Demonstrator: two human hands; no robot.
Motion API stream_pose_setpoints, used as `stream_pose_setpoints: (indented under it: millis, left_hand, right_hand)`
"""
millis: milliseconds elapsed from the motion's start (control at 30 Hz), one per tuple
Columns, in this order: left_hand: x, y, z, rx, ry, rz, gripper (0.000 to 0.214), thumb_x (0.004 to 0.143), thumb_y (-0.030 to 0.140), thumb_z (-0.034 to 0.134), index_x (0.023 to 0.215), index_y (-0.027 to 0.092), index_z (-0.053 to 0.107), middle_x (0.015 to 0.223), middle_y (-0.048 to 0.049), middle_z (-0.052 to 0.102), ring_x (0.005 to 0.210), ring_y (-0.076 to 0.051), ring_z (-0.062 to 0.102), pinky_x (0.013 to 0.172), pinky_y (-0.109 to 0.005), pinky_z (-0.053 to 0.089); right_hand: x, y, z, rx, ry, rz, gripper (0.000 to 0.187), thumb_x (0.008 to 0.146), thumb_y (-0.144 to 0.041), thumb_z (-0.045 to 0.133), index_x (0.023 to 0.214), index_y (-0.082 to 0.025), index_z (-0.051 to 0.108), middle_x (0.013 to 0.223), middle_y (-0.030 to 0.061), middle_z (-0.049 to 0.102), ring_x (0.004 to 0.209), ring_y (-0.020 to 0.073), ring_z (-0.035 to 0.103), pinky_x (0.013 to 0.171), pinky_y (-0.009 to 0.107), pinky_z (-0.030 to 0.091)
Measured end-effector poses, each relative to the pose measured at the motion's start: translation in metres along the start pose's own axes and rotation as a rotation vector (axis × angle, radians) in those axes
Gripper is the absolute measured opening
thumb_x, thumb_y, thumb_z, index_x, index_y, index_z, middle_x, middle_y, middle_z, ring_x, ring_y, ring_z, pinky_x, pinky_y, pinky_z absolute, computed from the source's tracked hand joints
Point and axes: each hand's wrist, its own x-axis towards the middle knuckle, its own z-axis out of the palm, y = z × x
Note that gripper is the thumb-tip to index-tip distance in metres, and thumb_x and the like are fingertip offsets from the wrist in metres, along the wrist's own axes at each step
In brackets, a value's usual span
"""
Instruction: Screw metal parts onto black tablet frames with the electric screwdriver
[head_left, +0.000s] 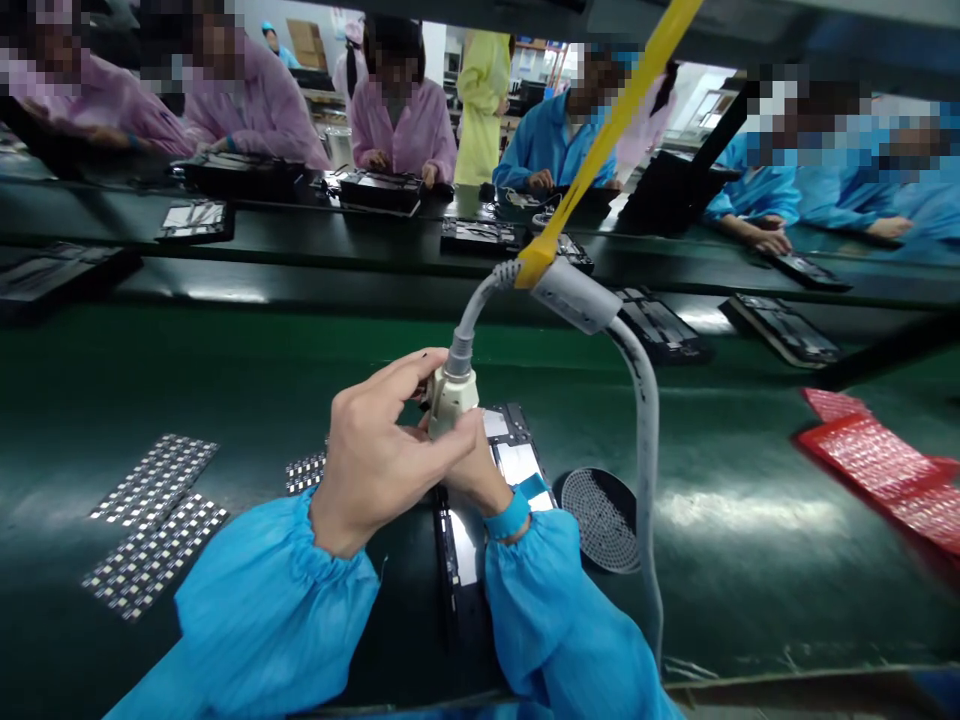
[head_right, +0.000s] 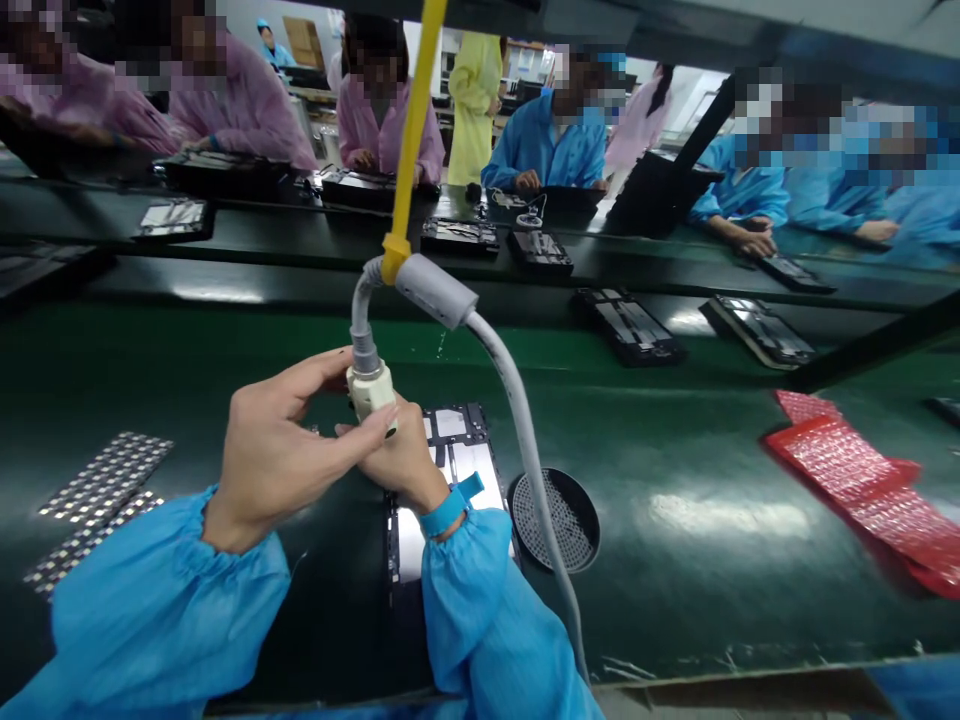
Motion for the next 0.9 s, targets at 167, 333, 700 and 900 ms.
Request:
stream_pose_setpoints:
  millis: [167, 333, 700, 900]
  left_hand:
    - [-0.0052, 0.0009, 0.0006, -0.007, 0.011, -0.018, 0.048, 0.068, 0.019, 0.076, 0.115, 0.022, 0.065, 0.111, -0.0028, 0.07, 0.093, -0.023, 0.068, 0.084, -0.038, 0.062]
    - [-0.0051, 0.0016, 0.0005, 0.013, 0.011, -0.004, 0.047, 0.069, 0.019, 0.075, 0.115, 0.024, 0.066, 0.113, -0.0025, 0.07, 0.099, -0.025, 0.068, 0.087, -0.04, 0.062]
    - [-0.0049, 0.0021, 0.0015, 0.045, 0.021, 0.013, 0.045, 0.067, 0.022, 0.077, 0.111, 0.022, 0.066, 0.111, -0.0013, 0.071, 0.099, -0.022, 0.068, 0.086, -0.035, 0.061]
    - [-0.0008, 0.0003, 0.0018, 0.123, -0.006, 0.103, 0.045, 0.069, 0.024, 0.076, 0.112, 0.022, 0.064, 0.113, -0.0049, 0.069, 0.103, -0.026, 0.067, 0.087, -0.039, 0.061]
  right_hand:
    - [-0.0014, 0.004, -0.001, -0.042, -0.038, -0.04, 0.017, 0.068, -0.018, 0.065, 0.084, -0.018, 0.057, 0.07, -0.0025, 0.056, 0.06, 0.0139, 0.049, 0.058, 0.026, 0.044]
    - [-0.003, 0.004, -0.0013, -0.048, -0.026, -0.013, 0.018, 0.07, -0.021, 0.065, 0.085, -0.02, 0.055, 0.07, -0.0032, 0.054, 0.062, 0.0149, 0.052, 0.057, 0.026, 0.043]
    - [-0.0025, 0.0066, -0.0017, -0.054, -0.045, 0.045, 0.017, 0.067, -0.024, 0.065, 0.074, -0.021, 0.05, 0.067, -0.003, 0.052, 0.059, 0.0148, 0.05, 0.052, 0.026, 0.041]
    - [0.0008, -0.0009, -0.0028, 0.003, -0.024, 0.036, 0.014, 0.066, -0.029, 0.062, 0.068, -0.021, 0.051, 0.069, -0.0002, 0.055, 0.064, 0.0171, 0.053, 0.059, 0.028, 0.047]
